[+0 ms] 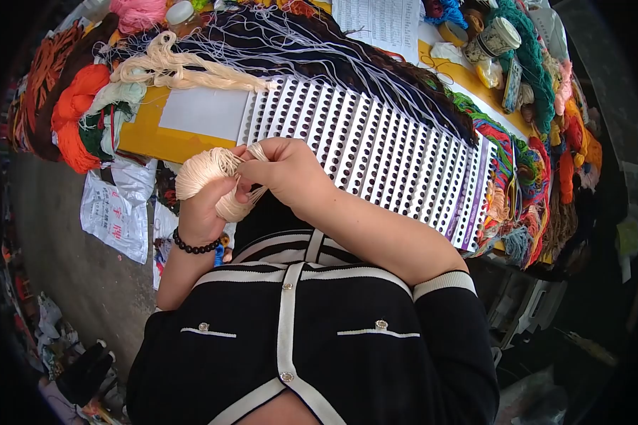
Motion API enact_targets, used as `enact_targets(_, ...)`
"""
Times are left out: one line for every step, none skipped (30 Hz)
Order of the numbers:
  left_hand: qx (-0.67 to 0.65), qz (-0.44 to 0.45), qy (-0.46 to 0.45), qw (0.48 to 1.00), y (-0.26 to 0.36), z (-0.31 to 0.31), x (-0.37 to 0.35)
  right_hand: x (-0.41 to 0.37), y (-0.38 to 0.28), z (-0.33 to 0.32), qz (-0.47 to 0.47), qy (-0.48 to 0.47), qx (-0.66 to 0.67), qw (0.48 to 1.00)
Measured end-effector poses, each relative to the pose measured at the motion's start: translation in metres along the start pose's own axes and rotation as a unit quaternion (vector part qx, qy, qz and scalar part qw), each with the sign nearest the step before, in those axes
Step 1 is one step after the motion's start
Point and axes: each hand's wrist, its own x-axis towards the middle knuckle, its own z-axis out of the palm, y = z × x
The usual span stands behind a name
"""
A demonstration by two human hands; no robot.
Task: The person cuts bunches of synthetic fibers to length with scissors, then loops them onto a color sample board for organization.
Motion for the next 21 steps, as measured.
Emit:
enact_targets(-0.002, 0.007, -0.006, 1.000, -0.001, -0.001, 0.000, -0.001, -0.002, 0.001, 0.000, 0.000, 0.000, 1.000)
enact_targets(-0.002, 0.007, -0.006, 1.000, -0.002, -0.001, -0.001, -0.003, -0.006, 0.002, 0.022, 0.002, -0.007, 1.000)
enact_targets(0.038, 0.018, 0.021, 0.999, -0.004, 0.000, -0.002, -0.005, -0.008, 0.003, 0.044, 0.004, -0.013, 0.999)
enact_targets(0.077, 0.028, 0.048, 0.995, -0.005, 0.001, -0.002, -0.004, -0.008, 0.003, 0.045, 0.003, -0.014, 0.999)
enact_targets(0.077, 0.028, 0.048, 0.995, -0.007, 0.002, -0.002, -0.004, -0.006, 0.003, 0.054, 0.006, -0.012, 0.998)
enact_targets(0.061, 0.047, 0.071, 0.995, -0.009, 0.003, -0.002, -0.004, -0.005, 0.003, 0.064, 0.009, -0.009, 0.998)
enact_targets(0.045, 0.065, 0.093, 0.992, -0.010, 0.004, -0.001, -0.003, -0.004, 0.002, 0.064, 0.009, -0.010, 0.998)
enact_targets(0.045, 0.065, 0.093, 0.993, -0.010, 0.004, 0.000, -0.003, -0.003, 0.000, 0.045, 0.002, 0.021, 0.999)
enact_targets(0.037, 0.073, 0.099, 0.992, -0.008, 0.003, 0.002, -0.002, -0.003, -0.002, 0.025, -0.006, 0.053, 0.998)
enact_targets(0.028, 0.081, 0.106, 0.991, -0.006, 0.002, 0.002, 0.000, -0.005, -0.004, 0.025, -0.005, 0.053, 0.998)
enact_targets(0.028, 0.081, 0.105, 0.991, -0.004, -0.001, 0.002, 0.003, -0.007, -0.007, 0.035, 0.003, 0.121, 0.992)
enact_targets(-0.002, 0.064, 0.089, 0.994, -0.002, -0.004, 0.001, 0.004, -0.009, -0.009, 0.045, 0.010, 0.188, 0.981)
enact_targets(-0.031, 0.048, 0.072, 0.996, 0.000, -0.007, 0.000, 0.006, -0.007, -0.013, 0.045, 0.009, 0.188, 0.981)
enact_targets(-0.023, 0.035, 0.039, 0.998, 0.000, -0.009, -0.002, 0.007, -0.002, -0.019, 0.060, -0.033, 0.165, 0.984)
enact_targets(-0.023, 0.034, 0.038, 0.998, 0.000, -0.006, -0.003, 0.007, 0.001, -0.023, 0.074, -0.074, 0.141, 0.984)
enact_targets(0.025, 0.048, 0.031, 0.998, -0.002, -0.001, -0.003, 0.004, -0.003, -0.007, 0.074, -0.014, 0.056, 0.996)
enact_targets(0.071, 0.063, 0.023, 0.995, -0.003, 0.003, -0.002, 0.004, -0.002, -0.004, 0.072, -0.012, 0.056, 0.996)
enact_targets(0.117, 0.078, 0.028, 0.990, -0.005, 0.005, -0.001, 0.004, -0.001, -0.002, 0.071, -0.022, 0.026, 0.997)
enact_targets(0.117, 0.078, 0.027, 0.990, -0.007, 0.003, 0.000, 0.005, 0.000, -0.001, 0.070, -0.032, -0.003, 0.997)
enact_targets(0.147, 0.087, 0.012, 0.985, -0.008, 0.001, 0.000, 0.006, 0.003, -0.002, 0.072, -0.017, -0.043, 0.996)
enact_targets(0.176, 0.096, -0.003, 0.980, -0.008, 0.000, 0.000, 0.007, 0.004, 0.000, 0.072, -0.018, -0.043, 0.996)
